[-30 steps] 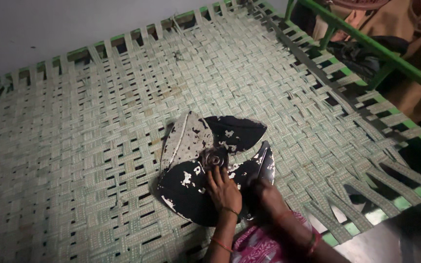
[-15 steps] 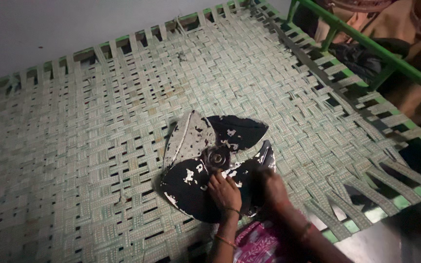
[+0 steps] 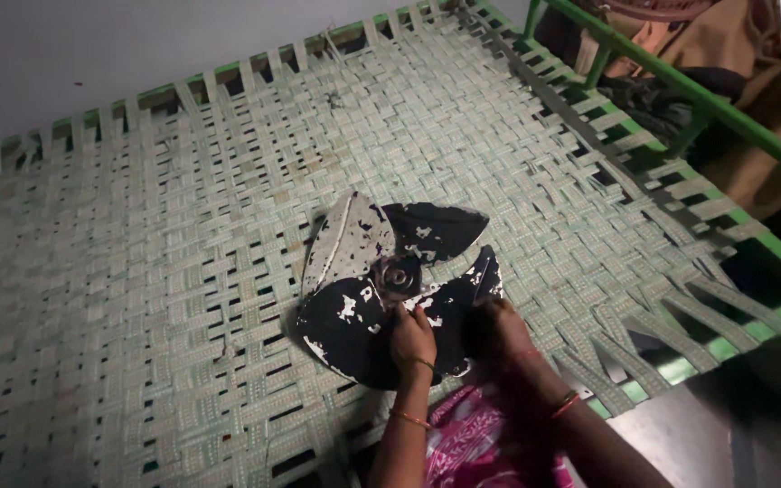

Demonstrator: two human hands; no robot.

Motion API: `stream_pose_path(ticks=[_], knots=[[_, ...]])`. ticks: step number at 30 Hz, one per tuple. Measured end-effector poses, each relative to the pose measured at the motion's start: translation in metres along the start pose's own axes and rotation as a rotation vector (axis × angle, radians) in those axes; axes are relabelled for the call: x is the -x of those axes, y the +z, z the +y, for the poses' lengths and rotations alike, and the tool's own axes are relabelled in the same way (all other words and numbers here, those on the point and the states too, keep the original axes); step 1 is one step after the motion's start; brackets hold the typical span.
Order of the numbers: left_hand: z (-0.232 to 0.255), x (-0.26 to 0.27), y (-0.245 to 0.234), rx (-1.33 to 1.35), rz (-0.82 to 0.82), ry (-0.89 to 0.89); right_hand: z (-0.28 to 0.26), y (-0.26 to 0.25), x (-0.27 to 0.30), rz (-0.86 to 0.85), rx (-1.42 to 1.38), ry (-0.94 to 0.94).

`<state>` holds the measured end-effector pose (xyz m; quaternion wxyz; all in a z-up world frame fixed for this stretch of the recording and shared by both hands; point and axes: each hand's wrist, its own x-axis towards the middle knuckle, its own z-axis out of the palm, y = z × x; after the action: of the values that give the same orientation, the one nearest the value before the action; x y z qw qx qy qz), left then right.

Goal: The person scrubs a three-blade ceiling fan with a small brush and a cloth on a woven cot. They repeatedly rub the blades and central hub, flipping the fan over to clean both sides.

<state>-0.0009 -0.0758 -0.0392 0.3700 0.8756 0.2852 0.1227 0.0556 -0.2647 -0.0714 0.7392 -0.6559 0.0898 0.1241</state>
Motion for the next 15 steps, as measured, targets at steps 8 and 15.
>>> stream_pose_path(ticks=[8, 15], knots=[[-0.050, -0.057, -0.042, -0.194, -0.321, 0.272, -0.102, -0.008, 0.062, -0.223, 0.923, -0.427], [-0.051, -0.077, -0.098, -0.482, -0.451, 0.308, -0.165, 0.022, 0.046, -0.196, 0.937, -0.978]])
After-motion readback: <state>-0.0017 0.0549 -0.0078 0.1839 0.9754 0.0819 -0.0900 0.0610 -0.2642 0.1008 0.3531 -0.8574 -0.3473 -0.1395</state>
